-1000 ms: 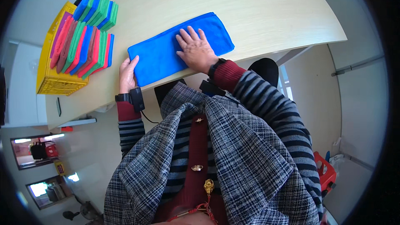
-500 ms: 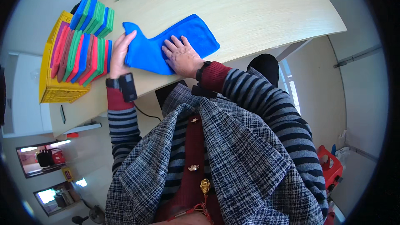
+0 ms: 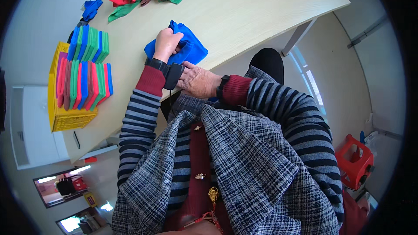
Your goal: Folding various colored cloths on a table and stacking them.
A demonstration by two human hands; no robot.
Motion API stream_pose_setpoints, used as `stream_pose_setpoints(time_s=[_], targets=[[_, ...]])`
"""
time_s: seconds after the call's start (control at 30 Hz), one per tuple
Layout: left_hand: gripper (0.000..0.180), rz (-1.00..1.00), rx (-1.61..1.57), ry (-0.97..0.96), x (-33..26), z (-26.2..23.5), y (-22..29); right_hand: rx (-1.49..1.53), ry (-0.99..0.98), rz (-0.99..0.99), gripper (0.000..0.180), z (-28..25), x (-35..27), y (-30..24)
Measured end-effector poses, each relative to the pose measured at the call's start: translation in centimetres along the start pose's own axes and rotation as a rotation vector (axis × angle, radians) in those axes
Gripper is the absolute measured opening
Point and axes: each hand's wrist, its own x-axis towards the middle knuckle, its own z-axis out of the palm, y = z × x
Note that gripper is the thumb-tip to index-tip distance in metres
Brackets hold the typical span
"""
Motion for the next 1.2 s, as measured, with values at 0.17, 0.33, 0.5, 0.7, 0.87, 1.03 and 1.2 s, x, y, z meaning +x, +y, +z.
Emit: stream_pose_setpoints(time_s=[0.17,0.33,0.5,0.7,0.87,1.03,1.2], targets=[[0.033,-0.002,0.041,-0.012,-0.4,0.5,1.1,0.071,-0.105,0.037,0.051,0.1,-0.1,0.4],[0.031,0.192,-0.122,0.15,-3.9,-2.5,-1.2,0.081,0.023,0.018,0.053,0.6,-0.1,0.6],[0.029,0.463,0.338,0.37,-7.9,-3.5,-6.3,0.025,0.089,-0.002,0.051,0.3,0.3,0.4],[0.055,0.499,0.511,0.259,-8.8,-1.5,-9.4,0.243,-0.217,0.095,0.049,-4.4,2.1,-0.7],[0.069,0.485,0.738,0.261,-9.2,-0.8,-9.1,0.531,-0.106,0.396,0.043,-5.8,5.8,0.3],[0.073,0.404,0.685,0.195,-9.3,-0.7,-8.1,0.042,0.102,0.371,0.051,0.2,7.3,3.0],[0.075,0.415,0.571,0.207,-9.8,-1.0,-8.9,-0.175,0.058,0.411,0.057,1.1,6.5,5.3]])
